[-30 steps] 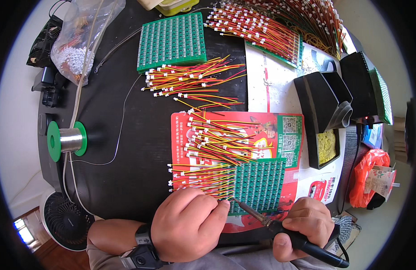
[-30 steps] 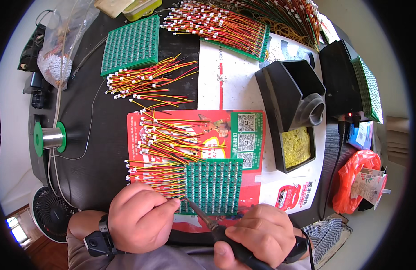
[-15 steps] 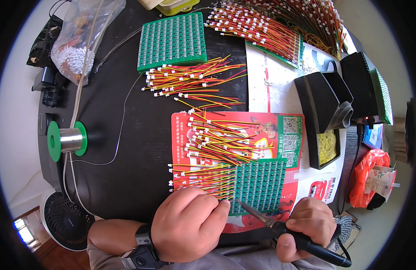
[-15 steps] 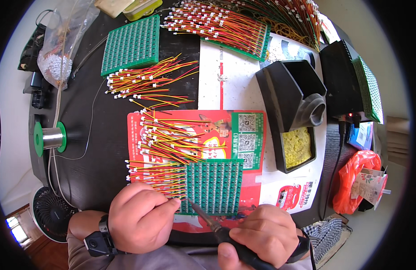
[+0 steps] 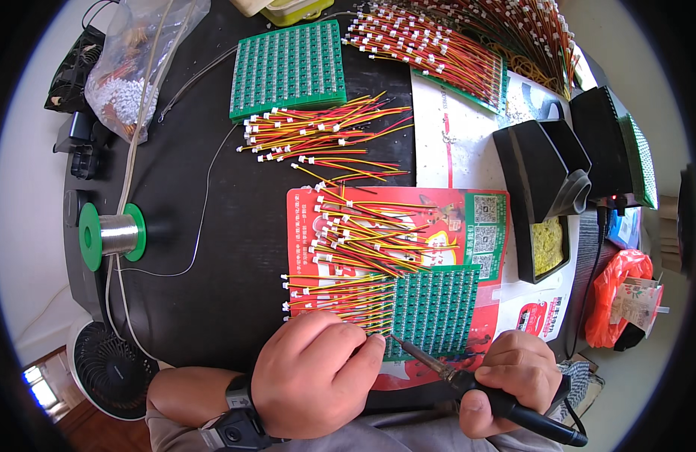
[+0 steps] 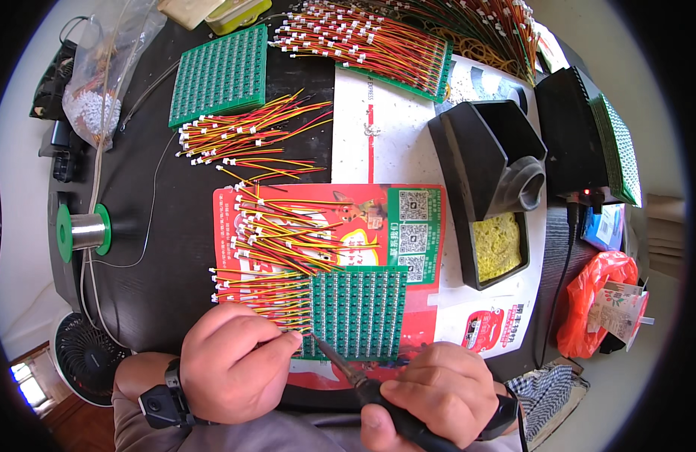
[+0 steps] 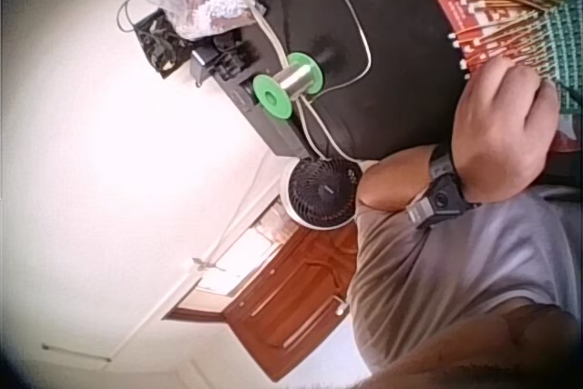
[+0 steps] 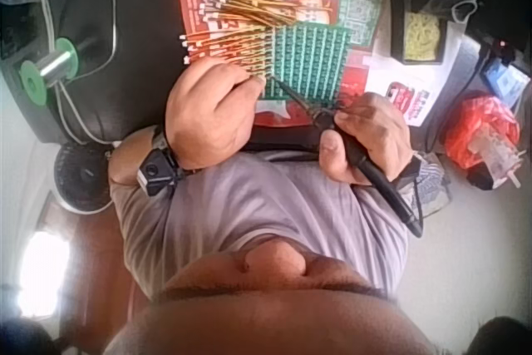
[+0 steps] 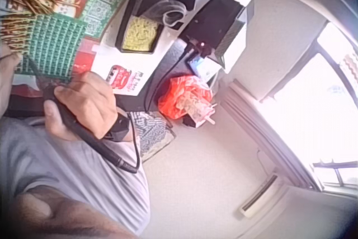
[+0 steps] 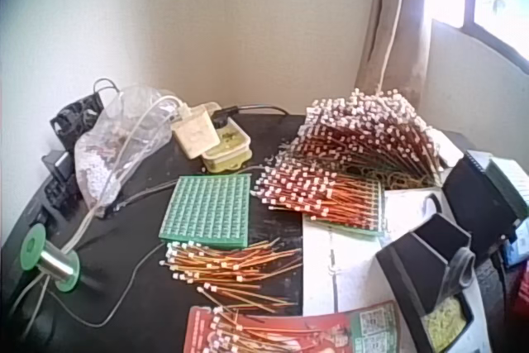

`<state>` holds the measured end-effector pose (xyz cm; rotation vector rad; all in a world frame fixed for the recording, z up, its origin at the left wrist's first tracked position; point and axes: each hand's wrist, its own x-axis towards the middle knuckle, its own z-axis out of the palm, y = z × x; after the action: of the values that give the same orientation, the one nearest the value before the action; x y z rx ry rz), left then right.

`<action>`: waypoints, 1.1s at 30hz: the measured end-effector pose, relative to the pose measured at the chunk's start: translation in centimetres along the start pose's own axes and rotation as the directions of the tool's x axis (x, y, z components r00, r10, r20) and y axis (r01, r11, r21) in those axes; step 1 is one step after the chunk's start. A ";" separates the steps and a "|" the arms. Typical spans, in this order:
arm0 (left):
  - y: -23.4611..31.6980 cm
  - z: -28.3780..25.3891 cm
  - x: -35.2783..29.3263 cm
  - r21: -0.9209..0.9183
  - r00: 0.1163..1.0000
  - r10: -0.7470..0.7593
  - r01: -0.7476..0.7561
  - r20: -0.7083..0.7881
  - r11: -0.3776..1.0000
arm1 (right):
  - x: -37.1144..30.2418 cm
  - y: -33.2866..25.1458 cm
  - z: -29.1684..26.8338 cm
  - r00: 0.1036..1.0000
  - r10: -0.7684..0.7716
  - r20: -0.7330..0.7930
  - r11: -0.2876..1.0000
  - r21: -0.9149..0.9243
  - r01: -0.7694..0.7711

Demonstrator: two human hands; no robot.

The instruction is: Soldering individual wires and connectors onto a green printed circuit board (PCB) using a soldering iron.

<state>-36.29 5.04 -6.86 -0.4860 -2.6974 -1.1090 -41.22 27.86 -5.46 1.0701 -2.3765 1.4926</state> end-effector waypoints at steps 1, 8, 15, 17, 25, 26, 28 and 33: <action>0.0 0.0 0.0 -0.003 1.000 0.001 -0.001 0.003 1.000 | 0.0 0.0 0.0 1.000 0.000 0.000 1.000 -0.002 0.000; 0.0 0.0 0.1 0.013 1.000 0.007 -0.007 0.005 1.000 | 0.0 0.0 -0.1 1.000 -0.001 0.008 1.000 0.000 0.001; -0.1 0.0 -0.1 0.017 1.000 0.011 -0.011 0.016 1.000 | -0.8 -0.1 0.4 0.990 0.013 -0.142 1.000 -0.007 -0.014; -0.2 0.1 -0.1 0.011 1.000 0.015 -0.015 0.021 1.000 | -1.3 -0.3 0.8 0.973 0.051 -0.224 0.998 -0.017 -0.056; -1.2 -3.0 1.9 0.067 0.966 -0.123 0.141 -0.230 0.988 | -1.5 -0.6 0.9 0.903 0.107 -0.417 0.986 -0.073 -0.150; -1.9 -3.4 2.3 0.091 0.961 -0.150 0.175 -0.231 0.980 | -1.6 -0.5 0.9 0.900 0.124 -0.418 0.983 -0.074 -0.170; -2.7 -3.5 3.0 0.111 0.956 -0.197 0.224 -0.216 0.968 | -1.7 -0.4 0.7 0.913 0.125 -0.389 0.984 -0.067 -0.163; -3.5 -2.6 3.1 0.132 0.974 -0.147 0.171 -0.171 0.976 | -1.3 -0.8 0.4 0.938 0.112 -0.327 0.989 -0.055 -0.137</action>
<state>-40.36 1.54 -6.43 -0.1508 -2.6859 -0.9329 -39.65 27.97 -5.73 0.6102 -2.2800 1.4695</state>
